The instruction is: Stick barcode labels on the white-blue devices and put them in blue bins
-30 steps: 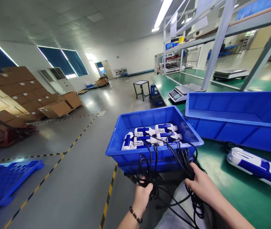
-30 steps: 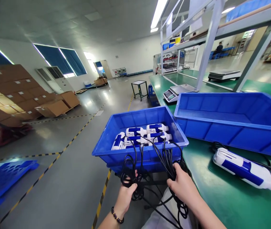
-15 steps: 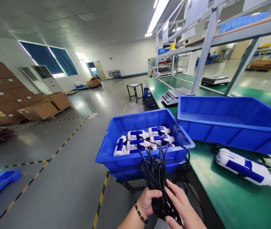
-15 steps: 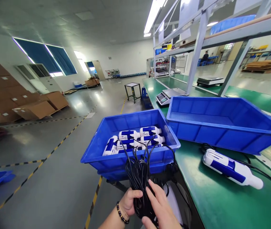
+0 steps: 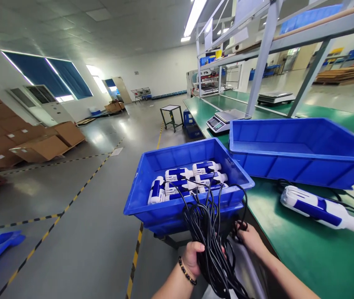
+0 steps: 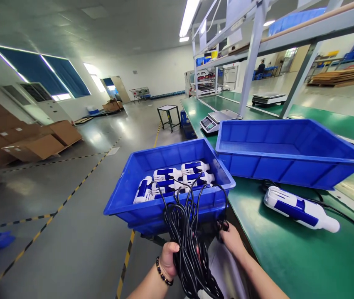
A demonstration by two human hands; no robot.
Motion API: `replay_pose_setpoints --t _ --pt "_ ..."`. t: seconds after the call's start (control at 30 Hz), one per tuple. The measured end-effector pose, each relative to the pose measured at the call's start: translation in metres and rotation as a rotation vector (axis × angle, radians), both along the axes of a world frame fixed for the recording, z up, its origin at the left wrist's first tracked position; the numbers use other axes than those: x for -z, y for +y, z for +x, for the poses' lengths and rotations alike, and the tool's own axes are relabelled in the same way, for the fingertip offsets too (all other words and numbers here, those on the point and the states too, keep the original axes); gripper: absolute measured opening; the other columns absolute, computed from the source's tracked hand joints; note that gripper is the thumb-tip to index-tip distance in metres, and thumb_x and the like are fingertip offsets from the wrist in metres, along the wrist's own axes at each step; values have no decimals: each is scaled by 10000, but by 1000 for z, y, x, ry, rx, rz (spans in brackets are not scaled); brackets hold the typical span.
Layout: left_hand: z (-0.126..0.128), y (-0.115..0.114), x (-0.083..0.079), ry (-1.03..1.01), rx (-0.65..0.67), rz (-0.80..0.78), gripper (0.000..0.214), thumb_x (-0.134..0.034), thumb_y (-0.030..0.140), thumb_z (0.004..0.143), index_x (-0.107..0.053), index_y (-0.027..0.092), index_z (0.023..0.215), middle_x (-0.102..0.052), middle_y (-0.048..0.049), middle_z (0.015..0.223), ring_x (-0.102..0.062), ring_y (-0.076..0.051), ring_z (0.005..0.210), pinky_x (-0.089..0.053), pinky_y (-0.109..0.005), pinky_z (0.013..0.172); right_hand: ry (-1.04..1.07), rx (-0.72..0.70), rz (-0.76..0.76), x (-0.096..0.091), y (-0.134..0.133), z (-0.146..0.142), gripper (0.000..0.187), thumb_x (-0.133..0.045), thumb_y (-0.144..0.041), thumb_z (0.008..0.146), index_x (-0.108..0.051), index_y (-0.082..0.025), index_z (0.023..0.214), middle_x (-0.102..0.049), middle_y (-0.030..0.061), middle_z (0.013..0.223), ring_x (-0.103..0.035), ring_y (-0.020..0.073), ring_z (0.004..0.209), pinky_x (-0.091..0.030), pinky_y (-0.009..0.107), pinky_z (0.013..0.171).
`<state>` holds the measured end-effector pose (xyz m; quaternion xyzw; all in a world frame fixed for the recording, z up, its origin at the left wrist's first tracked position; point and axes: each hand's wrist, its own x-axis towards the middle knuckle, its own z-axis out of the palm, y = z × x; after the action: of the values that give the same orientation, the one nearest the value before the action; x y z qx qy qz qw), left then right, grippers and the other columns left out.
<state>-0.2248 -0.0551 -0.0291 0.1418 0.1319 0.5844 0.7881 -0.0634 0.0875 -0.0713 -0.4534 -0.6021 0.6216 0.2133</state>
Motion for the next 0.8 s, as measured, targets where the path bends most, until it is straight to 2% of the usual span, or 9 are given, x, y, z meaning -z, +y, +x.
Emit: replay_pose_setpoints --t 0.07,0.13,0.23,0.3,0.4,0.5,0.6,0.7,0.8 --pt "2 0 0 -19 2 -3 453 -575 274 600 -683 62 985 -721 -113 940 -659 -240 884 -441 -356 844 89 -139 -121 -11 -21 12 334 -558 -387 556 -639 -155 783 -657 104 829 -602 310 917 -450 438 843" --pt "6 3 -1 -36 5 -6 478 -582 289 581 -682 48 982 -716 -124 948 -658 -249 882 -450 -362 841 202 -273 -237 -24 -43 24 503 -580 -432 557 -658 -155 969 -661 99 935 -597 296 969 -456 407 845" --pt "12 7 -4 -31 -20 -5 543 -602 262 548 -654 56 1048 -710 -124 965 -656 -249 893 -460 -365 844 300 -403 -292 -41 -63 34 784 -706 -400 543 -510 -188 1272 -607 84 1149 -530 273 1112 -394 366 950" --pt "10 8 -8 -5 -50 -14 552 -606 211 547 -641 74 1080 -706 -109 988 -652 -227 921 -459 -343 863 219 -375 -197 -50 -62 37 747 -747 -330 550 -519 -182 1246 -614 86 1148 -530 273 1109 -375 363 977" --pt "-1 6 -14 63 -69 -13 622 -612 176 543 -594 85 1159 -667 -128 1103 -640 -225 962 -457 -340 869 13 -135 -13 -60 -44 43 521 -745 -325 533 -597 -161 1005 -664 87 1006 -577 292 1006 -410 387 938" --pt "-10 4 -19 146 0 -7 746 -632 205 548 -493 52 1265 -619 -195 1171 -639 -254 966 -453 -368 860 -14 70 -61 -77 -29 46 487 -688 -469 616 -544 -178 979 -665 61 851 -623 276 858 -488 381 785" --pt "0 6 -19 124 7 -62 696 -683 224 525 -562 67 1192 -653 -162 1123 -634 -253 985 -423 -357 912 52 -10 -102 -98 -32 32 554 -596 -550 721 -491 -186 1126 -663 75 911 -622 267 910 -496 377 793" --pt "24 9 -14 76 -37 -111 549 -731 353 524 -670 91 1003 -703 -128 1003 -609 -303 1034 -388 -406 965 25 -210 147 -109 -47 10 672 -600 -543 718 -442 -186 1265 -502 132 1304 -407 285 1246 -310 408 1050" --pt "45 11 -10 135 -238 -171 563 -711 511 593 -685 104 981 -691 -131 1047 -549 -334 1127 -319 -438 1033 43 -339 204 -106 -58 -3 866 -640 -514 659 -304 -156 1372 -335 145 1435 -273 299 1328 -233 429 1092"
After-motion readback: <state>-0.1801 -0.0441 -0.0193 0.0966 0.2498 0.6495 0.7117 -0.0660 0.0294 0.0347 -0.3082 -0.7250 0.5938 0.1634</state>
